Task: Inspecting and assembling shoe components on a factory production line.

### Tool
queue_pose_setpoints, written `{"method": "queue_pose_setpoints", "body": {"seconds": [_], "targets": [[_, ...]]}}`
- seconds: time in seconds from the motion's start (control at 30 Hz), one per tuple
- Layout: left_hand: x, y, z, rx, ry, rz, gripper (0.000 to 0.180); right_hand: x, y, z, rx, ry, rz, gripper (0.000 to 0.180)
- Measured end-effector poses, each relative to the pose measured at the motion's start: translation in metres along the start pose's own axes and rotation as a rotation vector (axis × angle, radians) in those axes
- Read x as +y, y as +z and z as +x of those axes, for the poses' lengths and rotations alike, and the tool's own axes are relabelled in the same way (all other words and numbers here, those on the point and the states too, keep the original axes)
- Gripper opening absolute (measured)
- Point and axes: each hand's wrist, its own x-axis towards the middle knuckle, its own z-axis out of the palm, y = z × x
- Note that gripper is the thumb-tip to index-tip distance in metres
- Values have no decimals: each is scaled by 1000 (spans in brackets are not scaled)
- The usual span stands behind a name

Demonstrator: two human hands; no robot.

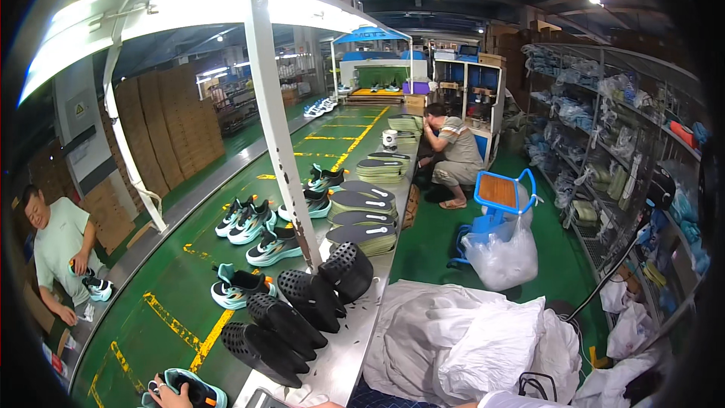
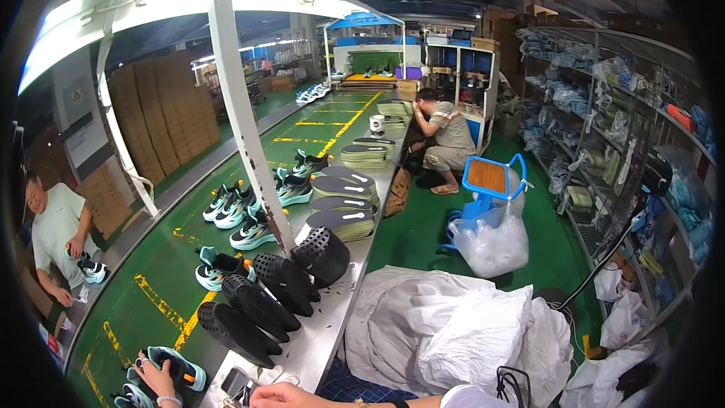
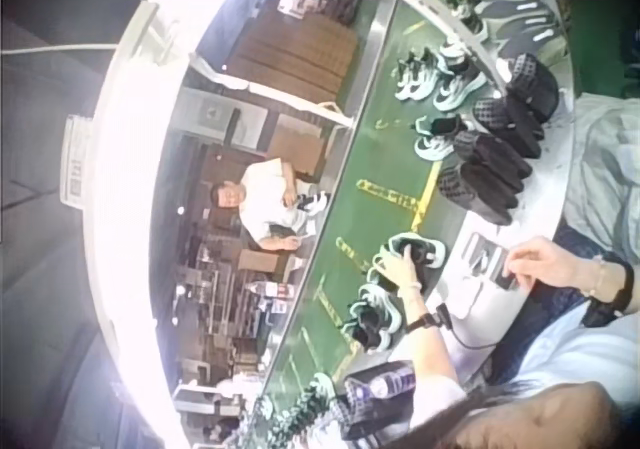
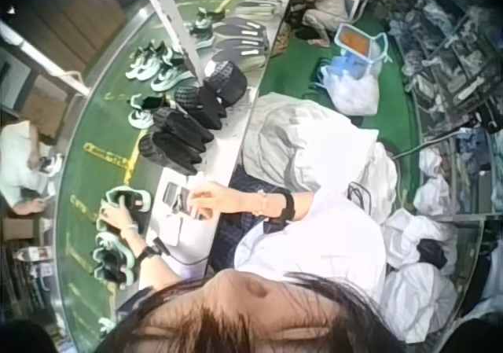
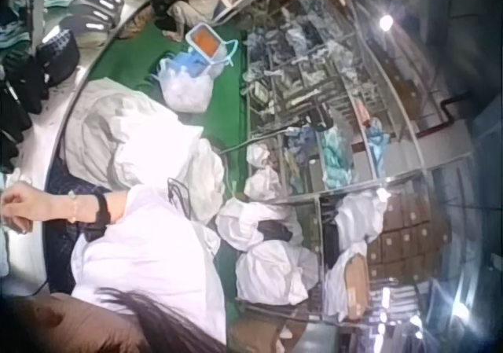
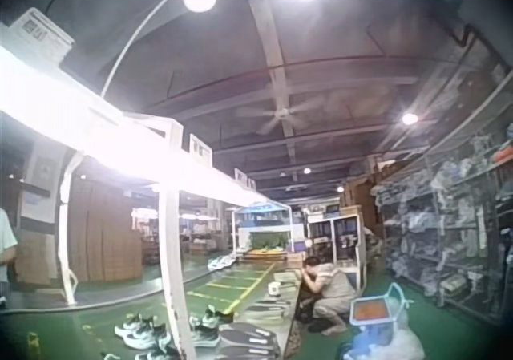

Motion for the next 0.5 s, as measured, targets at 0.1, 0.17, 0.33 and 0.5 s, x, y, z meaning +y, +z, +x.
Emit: {"method": "queue_pose_setpoints", "body": {"seconds": [0.1, 0.17, 0.33, 0.5], "targets": [[12, -4, -1, 65, -13, 86, 75, 8, 9, 5, 0, 102, 34, 23], [18, -6, -2, 32, -52, 100, 75, 10, 16, 6, -106, 18, -2, 23], [10, -36, 6, 14, -21, 92, 80, -16, 23, -2, -118, -34, -15, 21], [102, -112, -31, 105, -119, -1040, 38, -10, -5, 13, 72, -256, 204, 30]]}}
